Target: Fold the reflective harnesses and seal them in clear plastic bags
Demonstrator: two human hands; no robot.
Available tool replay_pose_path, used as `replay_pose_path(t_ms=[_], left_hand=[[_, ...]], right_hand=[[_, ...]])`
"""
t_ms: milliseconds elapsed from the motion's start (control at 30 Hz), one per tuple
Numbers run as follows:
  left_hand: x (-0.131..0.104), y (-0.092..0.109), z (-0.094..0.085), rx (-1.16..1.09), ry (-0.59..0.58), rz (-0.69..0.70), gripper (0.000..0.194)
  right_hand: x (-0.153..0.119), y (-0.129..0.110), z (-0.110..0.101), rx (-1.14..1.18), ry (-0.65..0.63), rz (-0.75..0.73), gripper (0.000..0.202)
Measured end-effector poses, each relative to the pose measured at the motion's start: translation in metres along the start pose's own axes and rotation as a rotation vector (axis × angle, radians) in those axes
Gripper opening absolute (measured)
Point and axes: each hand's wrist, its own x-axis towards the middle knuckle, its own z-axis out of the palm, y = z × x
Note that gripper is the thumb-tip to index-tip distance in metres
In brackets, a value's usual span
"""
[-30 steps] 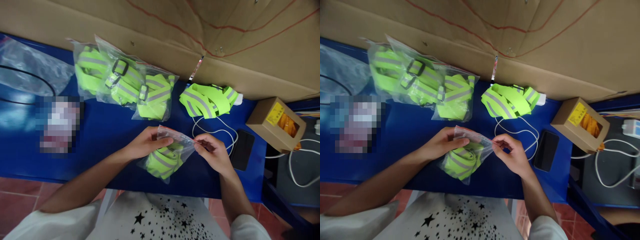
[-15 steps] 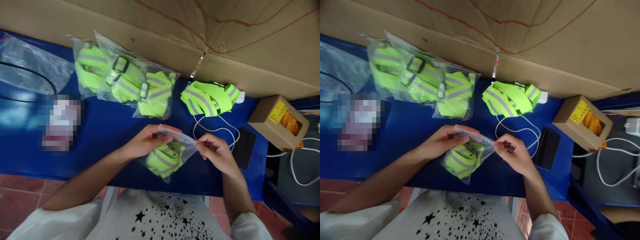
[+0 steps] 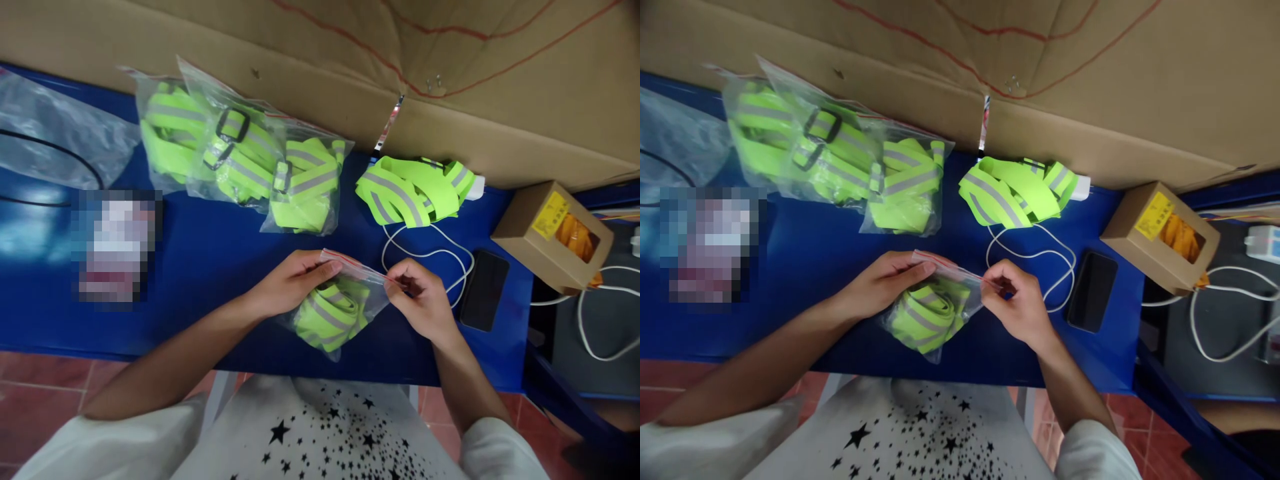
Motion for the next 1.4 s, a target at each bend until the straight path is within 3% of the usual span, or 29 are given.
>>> replay_pose_path(t_ms=[400, 933, 1133, 1300, 1400], left_hand=[[0.000, 0.002, 0.004, -0.045, 0.032, -0.026, 0.041], [-0.002, -0.006, 0.014, 0.092, -0.034, 0.171, 0.032], [-0.001, -0.006, 0.011, 0.050, -0.035, 0.082, 0.036], [0.003, -0.009, 0.008, 0.058, 0.063, 0.053, 0.034], [0.005, -0.011, 0.006, 0.079, 0.032, 0.089, 0.026]], right_hand=[[-0.004, 0.003, -0.007, -0.114, 0.005, -0.059, 0.010], [-0.004, 0.001, 0.002, -0.189, -0.008, -0.186, 0.010], [-0.005, -0.001, 0.000, -0.210, -0.003, -0.258, 0.010], [-0.004, 0.002, -0.005, -0.117, -0.106, -0.087, 0.012], [-0.002, 0.004, -0.012, 0.020, -0.232, 0.105, 0.019]])
